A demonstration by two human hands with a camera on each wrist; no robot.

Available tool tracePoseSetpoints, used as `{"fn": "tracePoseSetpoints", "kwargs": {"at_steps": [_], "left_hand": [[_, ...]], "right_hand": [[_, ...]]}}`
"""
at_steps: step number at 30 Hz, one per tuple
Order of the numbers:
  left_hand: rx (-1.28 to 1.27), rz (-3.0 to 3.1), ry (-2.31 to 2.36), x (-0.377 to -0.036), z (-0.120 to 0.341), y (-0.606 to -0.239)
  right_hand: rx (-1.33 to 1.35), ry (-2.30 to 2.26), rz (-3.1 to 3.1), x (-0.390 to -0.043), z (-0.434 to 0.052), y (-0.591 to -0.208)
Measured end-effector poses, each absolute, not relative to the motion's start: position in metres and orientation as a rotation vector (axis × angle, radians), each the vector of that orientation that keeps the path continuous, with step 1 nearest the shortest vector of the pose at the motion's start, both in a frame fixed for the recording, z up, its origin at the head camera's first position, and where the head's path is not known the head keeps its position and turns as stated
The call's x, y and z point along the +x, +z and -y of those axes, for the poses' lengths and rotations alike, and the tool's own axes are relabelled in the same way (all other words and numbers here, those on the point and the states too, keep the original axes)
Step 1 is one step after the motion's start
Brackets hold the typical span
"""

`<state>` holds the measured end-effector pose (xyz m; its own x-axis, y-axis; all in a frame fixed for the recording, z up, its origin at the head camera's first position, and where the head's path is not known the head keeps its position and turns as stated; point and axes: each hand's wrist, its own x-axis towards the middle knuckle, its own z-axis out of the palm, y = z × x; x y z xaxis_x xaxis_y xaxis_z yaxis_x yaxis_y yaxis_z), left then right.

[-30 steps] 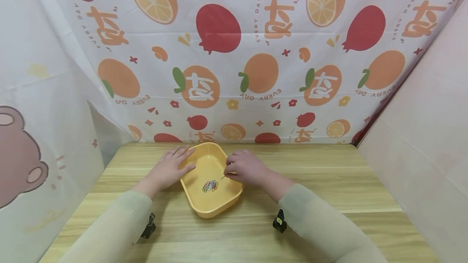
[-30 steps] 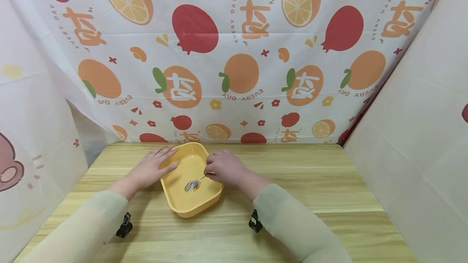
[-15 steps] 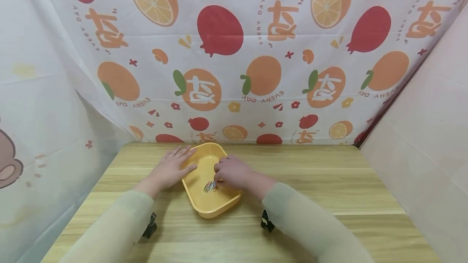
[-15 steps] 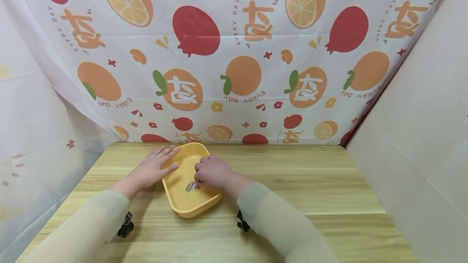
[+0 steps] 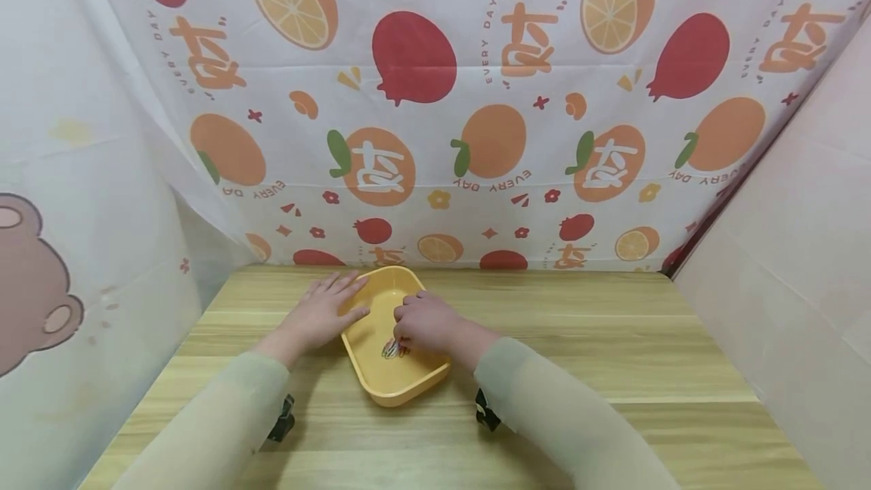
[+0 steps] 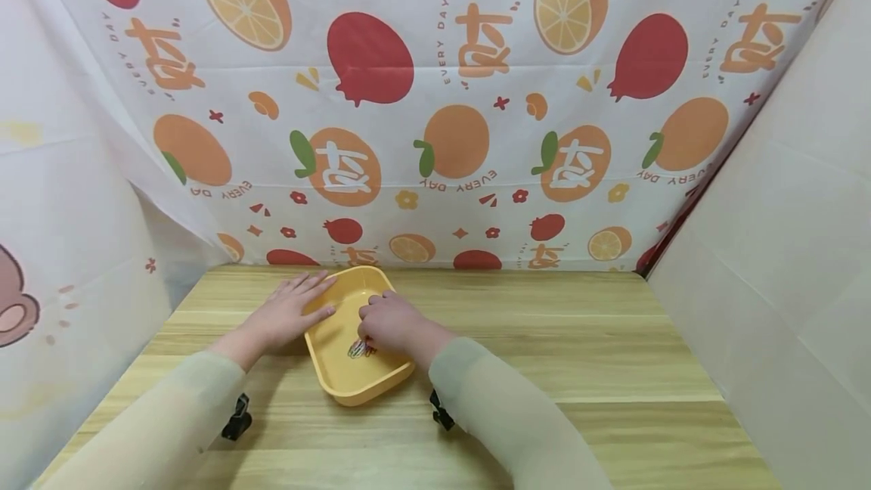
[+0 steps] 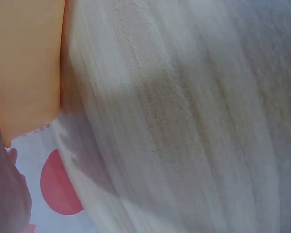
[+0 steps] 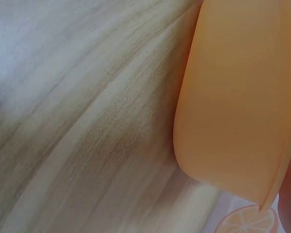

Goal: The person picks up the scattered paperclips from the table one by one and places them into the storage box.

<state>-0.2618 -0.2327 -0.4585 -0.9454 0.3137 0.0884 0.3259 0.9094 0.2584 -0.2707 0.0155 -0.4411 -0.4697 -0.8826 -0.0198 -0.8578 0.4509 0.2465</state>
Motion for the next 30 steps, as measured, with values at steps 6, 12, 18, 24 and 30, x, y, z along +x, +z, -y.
{"fn": "tracePoseSetpoints", "kwargs": {"at_steps": [6,12,18,24,30], "left_hand": [[-0.526,3.023,-0.392,-0.263,0.232,-0.456],[-0.524,3.035,-0.401,-0.265,0.233,-0.455],[-0.547,3.034,-0.420,-0.265,0.234,-0.453],[-0.570,3.023,-0.427,-0.265,0.235,-0.453],[-0.570,3.017,-0.436,-0.268,0.237,-0.456]], "right_hand": [[1.548,-0.293,2.588,-0.274,-0.019,-0.443],[1.532,-0.222,2.614,-0.275,-0.020,-0.443],[1.473,-0.090,2.671,-0.274,-0.020,-0.439],[1.395,0.062,2.626,-0.273,-0.025,-0.435],[1.333,0.193,2.583,-0.270,-0.030,-0.430]]}}
